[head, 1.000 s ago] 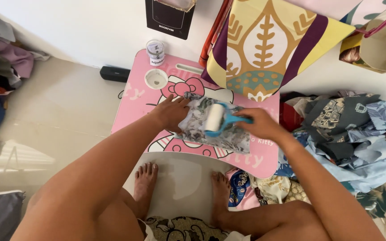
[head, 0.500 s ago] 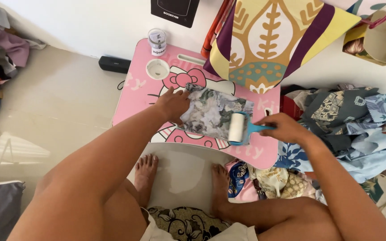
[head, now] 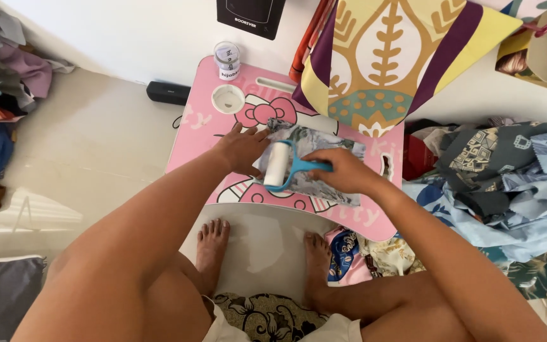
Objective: Using a lint roller to remove lint and debris from a small piece of fabric on a low table.
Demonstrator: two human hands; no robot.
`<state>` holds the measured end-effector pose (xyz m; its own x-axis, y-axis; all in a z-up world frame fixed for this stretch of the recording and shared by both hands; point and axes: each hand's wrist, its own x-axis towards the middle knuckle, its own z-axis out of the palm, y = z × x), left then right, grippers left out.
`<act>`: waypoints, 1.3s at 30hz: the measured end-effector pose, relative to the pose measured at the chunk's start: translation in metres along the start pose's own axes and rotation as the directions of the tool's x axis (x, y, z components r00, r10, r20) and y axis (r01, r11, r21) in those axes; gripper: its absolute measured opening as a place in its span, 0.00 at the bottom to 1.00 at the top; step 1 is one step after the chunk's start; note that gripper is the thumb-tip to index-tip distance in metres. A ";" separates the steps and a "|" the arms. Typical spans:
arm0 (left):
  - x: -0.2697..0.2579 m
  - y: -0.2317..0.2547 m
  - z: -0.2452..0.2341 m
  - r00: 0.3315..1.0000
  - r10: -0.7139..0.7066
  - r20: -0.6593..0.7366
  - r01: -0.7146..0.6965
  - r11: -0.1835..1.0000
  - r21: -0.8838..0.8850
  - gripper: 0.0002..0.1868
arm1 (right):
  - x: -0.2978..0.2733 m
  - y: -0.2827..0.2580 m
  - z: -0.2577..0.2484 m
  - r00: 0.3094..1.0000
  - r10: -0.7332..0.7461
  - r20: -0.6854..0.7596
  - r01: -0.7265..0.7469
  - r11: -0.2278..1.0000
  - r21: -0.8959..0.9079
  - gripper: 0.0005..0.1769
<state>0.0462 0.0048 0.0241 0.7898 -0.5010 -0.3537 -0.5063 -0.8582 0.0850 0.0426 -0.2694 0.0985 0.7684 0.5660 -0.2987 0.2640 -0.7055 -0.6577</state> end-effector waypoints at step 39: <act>0.027 0.004 -0.009 0.998 0.042 -0.051 -0.042 0.999 0.001 0.43 | -0.032 0.105 -0.078 0.966 0.167 -0.198 -0.178 0.983 -0.040 0.21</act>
<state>0.0686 -0.0135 0.0234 0.7848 -0.5414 -0.3016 -0.5391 -0.8364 0.0988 0.0911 -0.3949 0.0930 0.9015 0.3448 -0.2614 0.1463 -0.8115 -0.5657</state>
